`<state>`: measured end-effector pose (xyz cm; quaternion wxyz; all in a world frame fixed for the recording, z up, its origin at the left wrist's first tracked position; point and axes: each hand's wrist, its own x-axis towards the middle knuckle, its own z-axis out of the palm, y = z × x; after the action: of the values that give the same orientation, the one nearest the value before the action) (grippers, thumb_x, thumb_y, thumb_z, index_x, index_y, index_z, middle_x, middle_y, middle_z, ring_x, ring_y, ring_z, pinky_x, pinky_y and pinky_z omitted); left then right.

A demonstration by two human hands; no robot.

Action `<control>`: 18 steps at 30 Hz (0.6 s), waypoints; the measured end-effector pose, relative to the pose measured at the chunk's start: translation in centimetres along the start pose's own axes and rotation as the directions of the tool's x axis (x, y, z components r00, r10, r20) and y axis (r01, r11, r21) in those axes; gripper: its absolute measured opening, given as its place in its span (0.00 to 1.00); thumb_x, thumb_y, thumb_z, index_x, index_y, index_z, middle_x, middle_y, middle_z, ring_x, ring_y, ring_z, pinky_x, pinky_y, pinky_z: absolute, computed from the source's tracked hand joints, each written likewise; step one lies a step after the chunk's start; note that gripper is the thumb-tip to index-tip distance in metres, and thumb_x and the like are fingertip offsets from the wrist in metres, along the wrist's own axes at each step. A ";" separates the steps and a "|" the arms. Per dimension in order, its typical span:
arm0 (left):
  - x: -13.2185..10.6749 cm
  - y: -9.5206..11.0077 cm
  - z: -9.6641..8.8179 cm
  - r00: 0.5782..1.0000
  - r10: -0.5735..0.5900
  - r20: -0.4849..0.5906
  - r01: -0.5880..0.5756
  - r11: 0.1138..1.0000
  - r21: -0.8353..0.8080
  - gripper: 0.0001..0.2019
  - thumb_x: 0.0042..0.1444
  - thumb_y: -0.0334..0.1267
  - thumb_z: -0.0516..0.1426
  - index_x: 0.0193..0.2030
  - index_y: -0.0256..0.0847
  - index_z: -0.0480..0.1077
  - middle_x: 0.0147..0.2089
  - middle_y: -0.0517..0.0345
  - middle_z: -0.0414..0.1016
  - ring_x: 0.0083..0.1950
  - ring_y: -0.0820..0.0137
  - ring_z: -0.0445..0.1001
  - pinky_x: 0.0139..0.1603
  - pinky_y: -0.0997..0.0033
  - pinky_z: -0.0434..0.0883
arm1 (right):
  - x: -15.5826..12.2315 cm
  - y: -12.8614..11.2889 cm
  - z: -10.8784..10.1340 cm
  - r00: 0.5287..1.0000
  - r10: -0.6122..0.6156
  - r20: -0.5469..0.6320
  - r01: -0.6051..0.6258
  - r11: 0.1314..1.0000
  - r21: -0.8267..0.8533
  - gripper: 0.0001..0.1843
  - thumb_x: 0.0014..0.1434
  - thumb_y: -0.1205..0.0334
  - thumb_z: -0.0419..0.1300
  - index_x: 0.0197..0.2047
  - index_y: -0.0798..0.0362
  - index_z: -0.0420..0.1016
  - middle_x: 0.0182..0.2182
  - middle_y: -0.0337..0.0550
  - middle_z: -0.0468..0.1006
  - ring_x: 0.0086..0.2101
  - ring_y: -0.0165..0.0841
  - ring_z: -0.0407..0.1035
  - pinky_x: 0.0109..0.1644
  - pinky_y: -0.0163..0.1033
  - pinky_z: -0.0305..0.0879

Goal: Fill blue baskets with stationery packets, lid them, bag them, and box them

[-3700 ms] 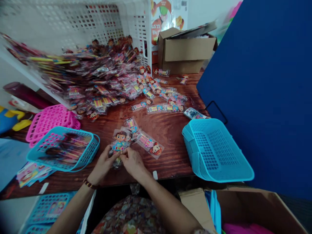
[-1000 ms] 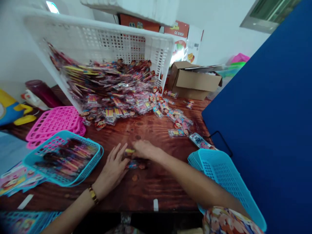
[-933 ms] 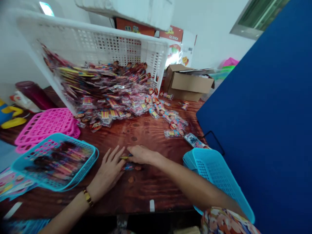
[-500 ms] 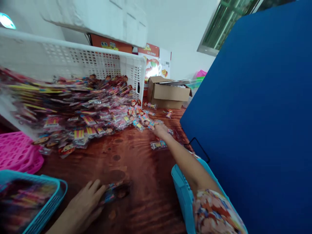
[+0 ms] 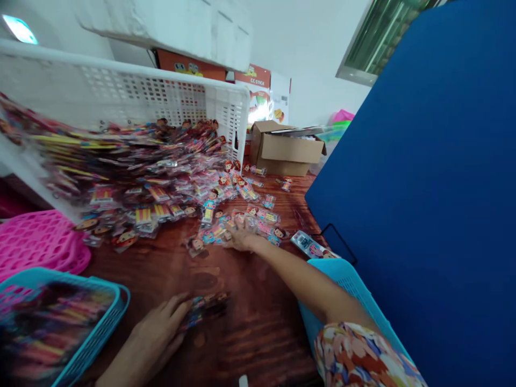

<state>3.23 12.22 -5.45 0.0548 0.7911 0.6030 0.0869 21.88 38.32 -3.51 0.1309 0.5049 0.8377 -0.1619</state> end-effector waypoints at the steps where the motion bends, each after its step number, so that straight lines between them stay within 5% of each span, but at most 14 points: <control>1: -0.1 0.4 -0.4 1.000 -0.014 0.018 0.014 1.000 -0.005 0.25 0.54 0.25 0.52 0.58 0.46 0.64 0.58 0.52 0.72 0.54 0.60 0.74 0.54 0.57 0.72 | -0.7 -1.5 0.8 0.998 -0.060 -0.013 0.061 0.998 0.025 0.45 0.57 0.34 0.56 0.72 0.34 0.42 0.72 0.49 0.39 0.68 0.59 0.31 0.61 0.75 0.38; 4: -0.8 1.2 -1.3 0.996 -0.032 0.077 0.034 0.999 -0.023 0.22 0.55 0.26 0.53 0.57 0.46 0.64 0.54 0.53 0.74 0.52 0.61 0.74 0.53 0.57 0.72 | -3.2 -5.5 2.9 0.976 -0.204 -0.071 0.211 0.971 0.111 0.47 0.57 0.35 0.57 0.73 0.36 0.40 0.73 0.50 0.38 0.68 0.60 0.30 0.61 0.76 0.36; 6: -1.4 1.4 -1.6 0.996 -0.032 0.089 0.034 0.999 -0.028 0.22 0.56 0.27 0.53 0.58 0.45 0.63 0.53 0.52 0.74 0.51 0.61 0.74 0.52 0.57 0.72 | -5.0 -6.9 3.4 0.957 -0.282 -0.072 0.290 0.944 0.160 0.42 0.59 0.37 0.57 0.71 0.37 0.47 0.72 0.47 0.41 0.68 0.59 0.34 0.63 0.72 0.40; 10: -1.8 1.3 -2.1 0.992 -0.045 0.119 0.049 0.998 -0.031 0.23 0.58 0.29 0.52 0.61 0.42 0.60 0.52 0.50 0.73 0.51 0.59 0.73 0.53 0.55 0.71 | -6.5 -6.3 1.6 0.907 -0.421 -0.022 0.415 0.881 0.228 0.20 0.64 0.49 0.56 0.57 0.42 0.74 0.57 0.42 0.74 0.56 0.41 0.66 0.58 0.45 0.61; 13: -1.6 1.4 -2.6 0.981 -0.062 0.184 0.071 0.997 -0.042 0.20 0.59 0.30 0.51 0.59 0.43 0.63 0.52 0.51 0.73 0.51 0.59 0.72 0.52 0.54 0.71 | -5.0 -4.0 -0.9 0.966 -0.228 -0.125 0.249 0.950 0.189 0.13 0.64 0.58 0.55 0.47 0.46 0.80 0.41 0.38 0.81 0.42 0.33 0.73 0.47 0.34 0.64; 15: -1.6 1.5 -3.0 0.973 -0.057 0.225 0.071 0.996 -0.057 0.20 0.59 0.30 0.51 0.58 0.45 0.64 0.53 0.53 0.72 0.52 0.59 0.71 0.53 0.54 0.70 | -3.2 -2.6 -2.0 0.975 -0.073 -0.212 0.108 0.981 0.159 0.14 0.64 0.62 0.55 0.47 0.49 0.79 0.40 0.42 0.81 0.41 0.34 0.73 0.45 0.34 0.63; 18: -2.0 1.7 -3.3 0.962 -0.068 0.264 0.092 0.993 -0.078 0.22 0.58 0.29 0.51 0.59 0.46 0.63 0.54 0.53 0.72 0.54 0.59 0.70 0.56 0.54 0.69 | -0.4 -1.4 -2.2 0.979 0.003 -0.205 0.029 0.988 0.150 0.16 0.61 0.61 0.59 0.51 0.52 0.76 0.41 0.46 0.81 0.42 0.36 0.73 0.45 0.34 0.63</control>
<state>3.68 9.78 -2.03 0.1727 0.7674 0.6175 0.0068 20.68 38.22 -1.14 0.0039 0.5220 0.8351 -0.1734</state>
